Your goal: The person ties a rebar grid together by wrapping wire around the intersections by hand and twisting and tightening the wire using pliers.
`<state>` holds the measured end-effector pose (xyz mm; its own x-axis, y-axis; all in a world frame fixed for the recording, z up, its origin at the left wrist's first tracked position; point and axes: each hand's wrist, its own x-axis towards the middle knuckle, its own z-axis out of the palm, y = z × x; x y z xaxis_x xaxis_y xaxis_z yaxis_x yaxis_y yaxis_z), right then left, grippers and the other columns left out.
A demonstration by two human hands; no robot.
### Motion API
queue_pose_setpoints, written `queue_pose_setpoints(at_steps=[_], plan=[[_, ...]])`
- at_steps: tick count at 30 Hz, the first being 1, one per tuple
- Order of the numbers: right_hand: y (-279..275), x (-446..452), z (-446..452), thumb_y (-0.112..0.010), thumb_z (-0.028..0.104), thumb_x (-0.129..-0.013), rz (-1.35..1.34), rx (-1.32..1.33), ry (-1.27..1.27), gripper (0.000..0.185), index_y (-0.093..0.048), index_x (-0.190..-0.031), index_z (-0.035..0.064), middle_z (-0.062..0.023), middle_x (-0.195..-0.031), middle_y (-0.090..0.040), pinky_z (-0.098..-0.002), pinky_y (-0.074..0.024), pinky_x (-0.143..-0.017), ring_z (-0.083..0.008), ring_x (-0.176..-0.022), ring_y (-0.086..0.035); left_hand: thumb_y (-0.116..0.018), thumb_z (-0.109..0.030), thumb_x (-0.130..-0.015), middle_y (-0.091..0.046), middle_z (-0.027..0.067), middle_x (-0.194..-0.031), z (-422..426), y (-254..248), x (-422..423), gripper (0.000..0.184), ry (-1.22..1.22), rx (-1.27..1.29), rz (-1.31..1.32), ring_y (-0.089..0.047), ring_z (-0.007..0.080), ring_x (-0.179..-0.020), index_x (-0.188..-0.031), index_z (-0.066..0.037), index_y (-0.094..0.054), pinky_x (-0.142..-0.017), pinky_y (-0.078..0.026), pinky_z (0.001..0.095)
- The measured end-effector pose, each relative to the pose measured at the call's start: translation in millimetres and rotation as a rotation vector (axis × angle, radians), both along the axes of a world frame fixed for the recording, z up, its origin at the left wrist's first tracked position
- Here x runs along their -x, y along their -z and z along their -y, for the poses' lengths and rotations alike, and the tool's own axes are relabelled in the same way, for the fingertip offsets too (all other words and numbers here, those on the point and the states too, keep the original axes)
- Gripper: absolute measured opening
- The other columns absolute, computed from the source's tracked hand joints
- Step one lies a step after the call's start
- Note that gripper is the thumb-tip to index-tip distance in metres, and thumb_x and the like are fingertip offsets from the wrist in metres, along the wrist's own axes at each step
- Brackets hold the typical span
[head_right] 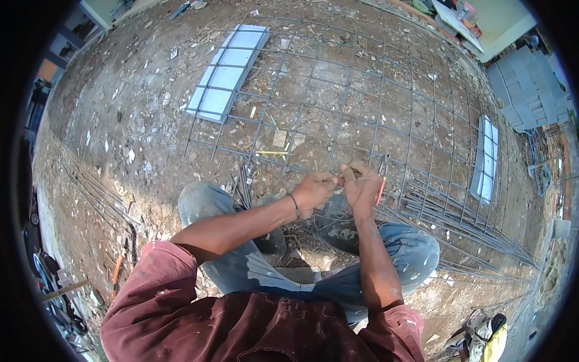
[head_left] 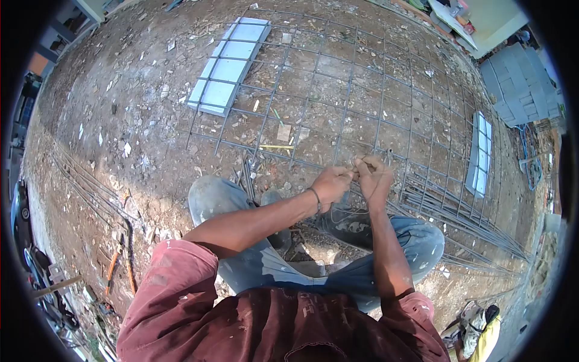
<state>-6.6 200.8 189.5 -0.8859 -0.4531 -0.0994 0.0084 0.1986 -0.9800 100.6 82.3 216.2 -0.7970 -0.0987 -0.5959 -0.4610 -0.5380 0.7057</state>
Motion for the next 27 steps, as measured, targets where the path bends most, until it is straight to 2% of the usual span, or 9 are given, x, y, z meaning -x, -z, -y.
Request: queue_pose_setpoints(at_steps=[4,6,9,11,13,15,17,20,27], plan=[[20.9,2.6,-0.3,-0.071,0.0,-0.09,-0.102,-0.271,-0.134,0.032,-0.068,-0.121,-0.0081,-0.0122,-0.091,-0.076,-0.0259,-0.0553,-0.065,-0.0126,-0.075,-0.07,-0.057,-0.013,-0.105,-0.041,-0.0055,-0.064,53.5,46.2,-24.6,0.021,-0.176,0.091,0.232,-0.033,0.0067,-0.049,-0.119,-0.003,-0.07,-0.042,-0.025,0.0264],[16.9,4.8,-0.7,-0.071,0.0,-0.089,-0.155,-0.286,-0.107,0.044,-0.062,-0.132,-0.0074,-0.0143,-0.096,-0.077,-0.026,-0.0557,-0.073,-0.014,-0.081,-0.071,-0.055,-0.012,-0.105,-0.04,-0.007,-0.063,139.1,30.3,-43.4,0.024,-0.208,0.2,0.3,-0.032,0.0063,-0.048,-0.12,-0.002,-0.07,-0.041,-0.023,0.0261],[8.9,10.3,2.0,-0.071,0.0,-0.09,-0.082,-0.205,-0.133,0.047,-0.06,-0.135,-0.007,-0.0141,-0.097,-0.077,-0.0271,-0.0556,-0.077,-0.0153,-0.086,-0.071,-0.046,-0.011,-0.107,-0.034,-0.01,-0.061,270.0,-3.0,-95.3,0.031,-0.298,0.386,0.263,-0.027,0.0037,-0.046,-0.13,0.0,-0.063,-0.04,-0.019,0.0236],[-5.0,5.6,4.9,-0.071,0.001,-0.09,-0.099,-0.221,-0.182,0.046,-0.06,-0.134,-0.0069,-0.0135,-0.097,-0.076,-0.0271,-0.0552,-0.076,-0.0151,-0.085,-0.071,-0.041,-0.012,-0.109,-0.031,-0.0107,-0.061,327.2,44.2,-163.8,0.033,-0.439,0.101,0.508,-0.026,0.0028,-0.046,-0.134,0.0,-0.059,-0.039,-0.019,0.0207],[-0.6,4.4,7.1,-0.071,0.002,-0.09,-0.131,-0.233,-0.243,0.045,-0.061,-0.133,-0.0069,-0.013,-0.097,-0.076,-0.0272,-0.0548,-0.075,-0.0149,-0.085,-0.07,-0.038,-0.013,-0.111,-0.029,-0.0109,-0.062,331.8,129.8,-243.1,0.033,-0.436,-0.411,0.629,-0.025,0.0021,-0.046,-0.136,-0.003,-0.056,-0.038,-0.019,0.0181],[16.3,8.5,-1.4,-0.071,0.002,-0.091,-0.002,-0.35,-0.293,0.042,-0.062,-0.131,-0.0069,-0.0126,-0.098,-0.075,-0.0272,-0.0548,-0.075,-0.0145,-0.086,-0.07,-0.036,-0.013,-0.111,-0.031,-0.0103,-0.062,286.8,197.1,-274.6,0.033,-0.582,-0.626,0.654,-0.026,0.0017,-0.047,-0.136,-0.003,-0.055,-0.038,-0.022,0.0178],[24.9,10.5,-5.5,-0.07,0.003,-0.092,0.046,-0.442,-0.322,0.039,-0.063,-0.129,-0.0074,-0.0134,-0.098,-0.075,-0.0276,-0.0547,-0.074,-0.0152,-0.085,-0.07,-0.034,-0.012,-0.111,-0.033,-0.0093,-0.064,250.8,241.4,-270.8,0.035,-0.737,-0.886,0.483,-0.029,0.0023,-0.05,-0.14,-0.003,-0.052,-0.039,-0.022,0.0179],[53.3,24.3,-15.6,-0.068,0.002,-0.094,0.112,-0.452,-0.343,0.033,-0.064,-0.126,-0.0076,-0.0133,-0.095,-0.074,-0.029,-0.0559,-0.073,-0.0166,-0.083,-0.071,-0.035,-0.011,-0.11,-0.033,-0.0083,-0.066,236.9,298.6,-243.2,0.034,-0.855,-1.152,0.175,-0.03,0.0032,-0.052,-0.139,-0.002,-0.052,-0.041,-0.023,0.0182],[74.8,49.4,67.3,-0.065,0.005,-0.098,0.282,-0.469,-0.349,0.021,-0.067,-0.117,-0.0065,-0.0125,-0.094,-0.074,-0.028,-0.0567,-0.073,-0.017,-0.08,-0.072,-0.035,-0.01,-0.109,-0.033,-0.0076,-0.066,250.3,338.8,-217.3,0.04,-0.936,-1.355,0.05,-0.029,0.0041,-0.053,-0.146,-0.002,-0.05,-0.041,-0.022,0.0208]])
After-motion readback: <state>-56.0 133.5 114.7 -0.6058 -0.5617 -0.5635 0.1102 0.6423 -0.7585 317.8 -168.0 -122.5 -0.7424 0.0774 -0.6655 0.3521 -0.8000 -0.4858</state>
